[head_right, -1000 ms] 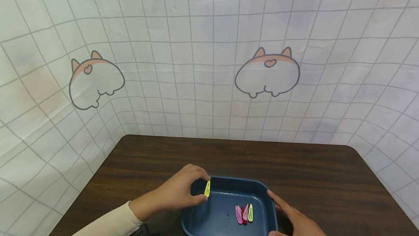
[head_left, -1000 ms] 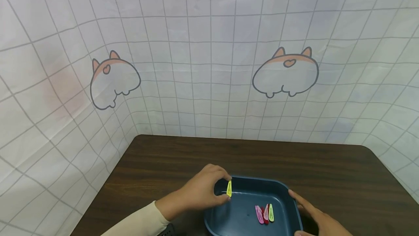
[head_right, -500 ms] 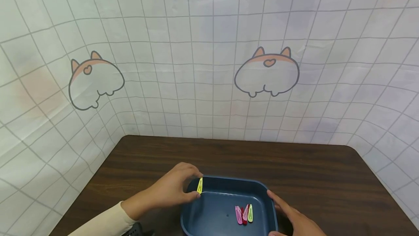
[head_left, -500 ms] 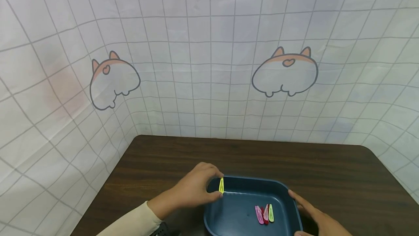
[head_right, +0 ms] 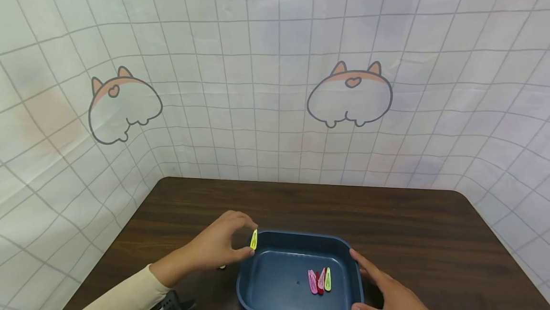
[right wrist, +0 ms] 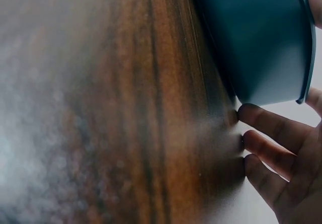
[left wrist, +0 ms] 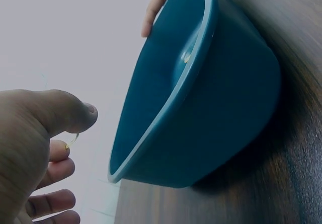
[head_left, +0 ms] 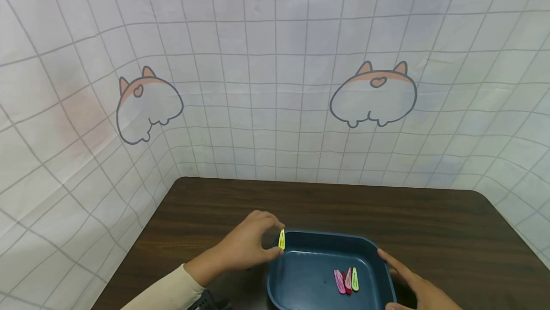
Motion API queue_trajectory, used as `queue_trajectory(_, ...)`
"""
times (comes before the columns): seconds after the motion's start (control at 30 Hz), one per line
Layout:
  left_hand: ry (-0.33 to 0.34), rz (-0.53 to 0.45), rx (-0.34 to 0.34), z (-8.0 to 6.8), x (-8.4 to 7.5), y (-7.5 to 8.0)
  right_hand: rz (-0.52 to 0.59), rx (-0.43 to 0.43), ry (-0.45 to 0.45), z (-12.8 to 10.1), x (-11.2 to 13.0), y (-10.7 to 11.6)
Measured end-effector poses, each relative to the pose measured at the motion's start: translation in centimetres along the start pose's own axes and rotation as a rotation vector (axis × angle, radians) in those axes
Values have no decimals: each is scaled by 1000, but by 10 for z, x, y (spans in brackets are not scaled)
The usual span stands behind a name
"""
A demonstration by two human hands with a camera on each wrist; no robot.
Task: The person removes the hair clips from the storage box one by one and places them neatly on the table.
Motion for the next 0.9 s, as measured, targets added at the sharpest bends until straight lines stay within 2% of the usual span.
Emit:
queue_trajectory(0.4,0,3,-36,-7,14,4,-4,-2,-7,1,0,0)
queue_trajectory(0.7,34,-1,-23,-12,26,6,2,5,-20,2,0,1)
queue_trajectory(0.9,26,-16,-29,-15,32,5,9,5,-23,2,-3,1)
Point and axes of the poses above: each hand's wrist, its own z-axis towards the middle knuckle, its own y-axis out of the back of the hand, x = y × z, the point moved 4 cm from there along z, towards the middle knuckle, and after that the axes turned 13 degrees about -x, right-handed, at the moved point
